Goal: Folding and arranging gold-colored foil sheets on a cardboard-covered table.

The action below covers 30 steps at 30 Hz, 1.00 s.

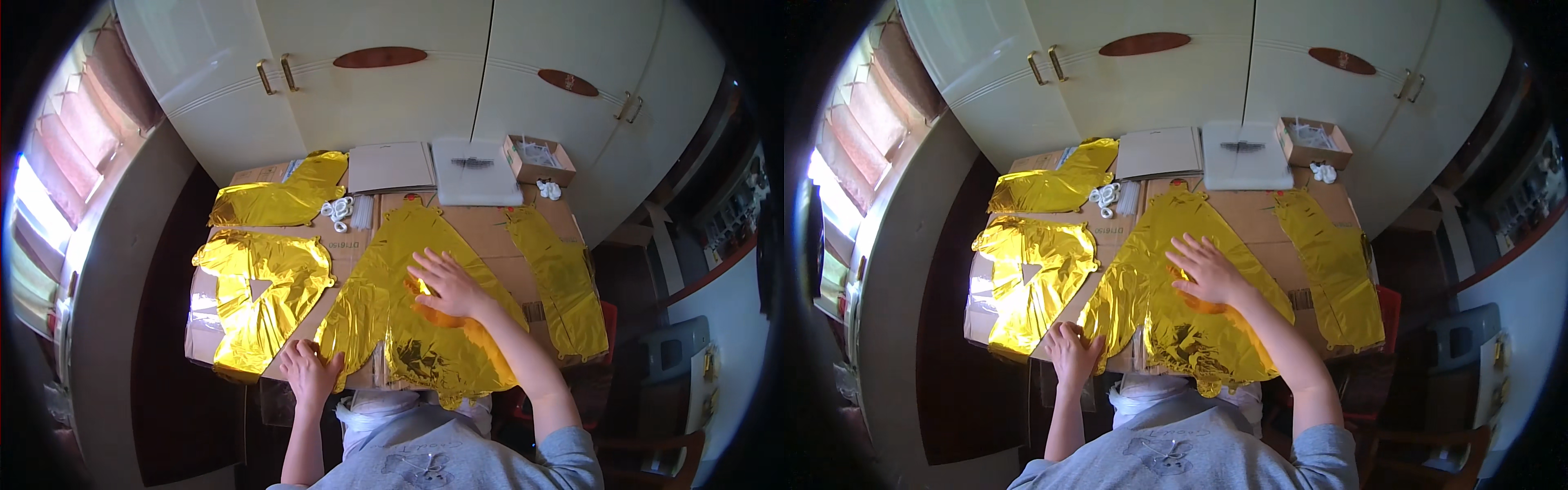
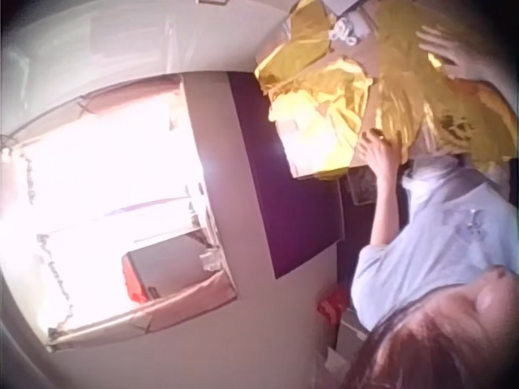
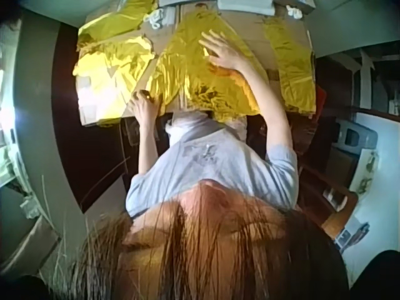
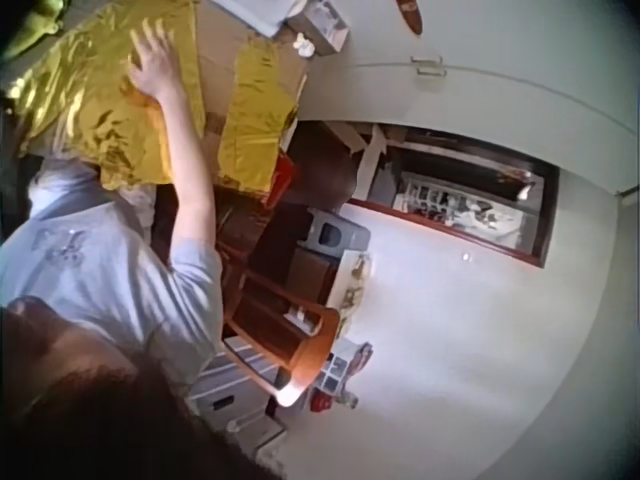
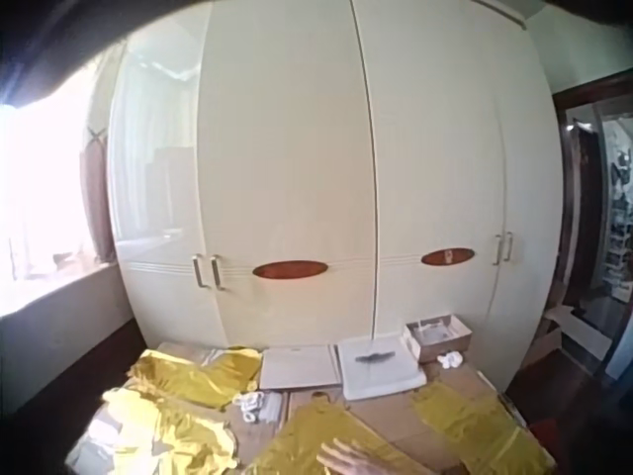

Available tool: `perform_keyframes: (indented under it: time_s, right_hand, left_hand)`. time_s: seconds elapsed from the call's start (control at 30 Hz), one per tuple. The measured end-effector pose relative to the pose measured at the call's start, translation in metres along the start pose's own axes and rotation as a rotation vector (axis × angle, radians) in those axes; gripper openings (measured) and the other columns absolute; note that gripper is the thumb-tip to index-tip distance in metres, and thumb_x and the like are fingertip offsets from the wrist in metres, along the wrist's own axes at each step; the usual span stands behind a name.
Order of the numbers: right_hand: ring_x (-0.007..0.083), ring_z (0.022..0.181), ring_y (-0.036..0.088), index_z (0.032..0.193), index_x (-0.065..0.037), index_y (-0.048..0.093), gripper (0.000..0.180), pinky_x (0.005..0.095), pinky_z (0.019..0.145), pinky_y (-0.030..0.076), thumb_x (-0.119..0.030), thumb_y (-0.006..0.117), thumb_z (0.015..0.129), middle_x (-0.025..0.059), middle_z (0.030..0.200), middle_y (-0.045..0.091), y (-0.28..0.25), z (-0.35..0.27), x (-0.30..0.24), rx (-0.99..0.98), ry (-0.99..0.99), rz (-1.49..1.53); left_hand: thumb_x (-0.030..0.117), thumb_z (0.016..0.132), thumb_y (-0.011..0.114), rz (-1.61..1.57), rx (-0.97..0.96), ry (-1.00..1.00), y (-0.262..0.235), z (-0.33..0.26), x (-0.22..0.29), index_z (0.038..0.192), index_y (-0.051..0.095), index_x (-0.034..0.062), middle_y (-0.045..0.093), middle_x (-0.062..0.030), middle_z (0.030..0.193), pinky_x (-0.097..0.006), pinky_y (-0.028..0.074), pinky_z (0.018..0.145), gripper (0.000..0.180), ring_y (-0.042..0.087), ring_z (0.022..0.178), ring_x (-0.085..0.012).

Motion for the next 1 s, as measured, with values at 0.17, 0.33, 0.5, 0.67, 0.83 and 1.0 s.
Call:
perform_keyframes:
  time_s: [0.17, 0.33, 0.5, 0.67, 0.83, 1.0]
  right_hand:
    - [0.0277, 0.148, 0.017, 0.152, -0.017, 0.028, 0.070, 0.0465, 0.121, 0.011, -0.061, 0.032, 0.098, 0.0087, 0.159, 0.024, 0.036, 0.004, -0.001, 0.012, 0.010, -0.036]
    - [0.0267, 0.148, 0.018, 0.152, -0.021, 0.029, 0.065, 0.0460, 0.121, 0.011, -0.057, 0.031, 0.099, 0.0071, 0.158, 0.026, 0.039, 0.003, -0.005, 0.014, 0.007, -0.127]
    - [0.0273, 0.147, 0.019, 0.152, -0.024, 0.030, 0.062, 0.0463, 0.121, 0.012, -0.056, 0.034, 0.099, 0.0074, 0.158, 0.026, 0.035, 0.002, -0.008, 0.019, 0.006, -0.137]
    - [0.0276, 0.147, 0.021, 0.149, -0.023, 0.036, 0.061, 0.0473, 0.120, 0.014, -0.054, 0.041, 0.097, 0.0086, 0.157, 0.029, 0.035, 0.001, -0.007, 0.055, 0.005, -0.116]
    - [0.0278, 0.145, 0.024, 0.145, -0.021, 0.042, 0.057, 0.0480, 0.119, 0.016, -0.047, 0.048, 0.095, 0.0099, 0.154, 0.033, 0.026, 0.001, -0.011, 0.064, 0.010, -0.070]
    - [0.0278, 0.145, 0.025, 0.145, -0.020, 0.042, 0.057, 0.0482, 0.119, 0.016, -0.046, 0.050, 0.094, 0.0098, 0.153, 0.034, 0.024, 0.000, -0.012, 0.057, 0.004, -0.104]
  left_hand:
    - [0.030, 0.072, 0.079, -0.090, -0.014, 0.028, 0.008, -0.001, -0.001, 0.095, 0.057, 0.0037, 0.052, -0.0151, 0.105, -0.047, 0.040, 0.085, 0.041, 0.048, 0.103, -0.0348]
    - [0.015, 0.076, 0.075, -0.493, -0.091, -0.008, 0.009, 0.000, 0.005, 0.090, 0.056, 0.0008, 0.055, -0.0135, 0.093, -0.039, 0.045, 0.075, 0.027, 0.054, 0.088, -0.0298]
    - [0.007, 0.078, 0.073, -0.918, -0.101, 0.000, 0.002, 0.002, 0.034, 0.083, 0.057, -0.0003, 0.062, -0.0173, 0.105, -0.034, 0.049, 0.074, 0.018, 0.062, 0.092, -0.0285]
    - [0.008, 0.078, 0.074, -0.851, -0.111, 0.282, -0.021, 0.003, 0.097, 0.081, 0.058, 0.0015, 0.055, -0.0256, 0.130, -0.045, 0.041, 0.102, 0.018, 0.051, 0.124, -0.0402]
    - [0.013, 0.078, 0.072, -0.749, -0.189, 0.542, -0.007, 0.003, 0.136, 0.082, 0.058, 0.0026, 0.047, -0.0272, 0.139, -0.053, 0.032, 0.109, 0.018, 0.037, 0.135, -0.0469]
    - [0.013, 0.077, 0.071, -0.704, -0.236, 0.592, 0.008, 0.002, 0.145, 0.082, 0.057, 0.0023, 0.046, -0.0271, 0.140, -0.055, 0.030, 0.110, 0.019, 0.035, 0.136, -0.0471]
Point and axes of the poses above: each hand's wrist, its own z-axis towards the middle knuckle, its own y-axis out of the palm, x = y × z, the point moved 4 cm from there along z, towards the middle knuckle
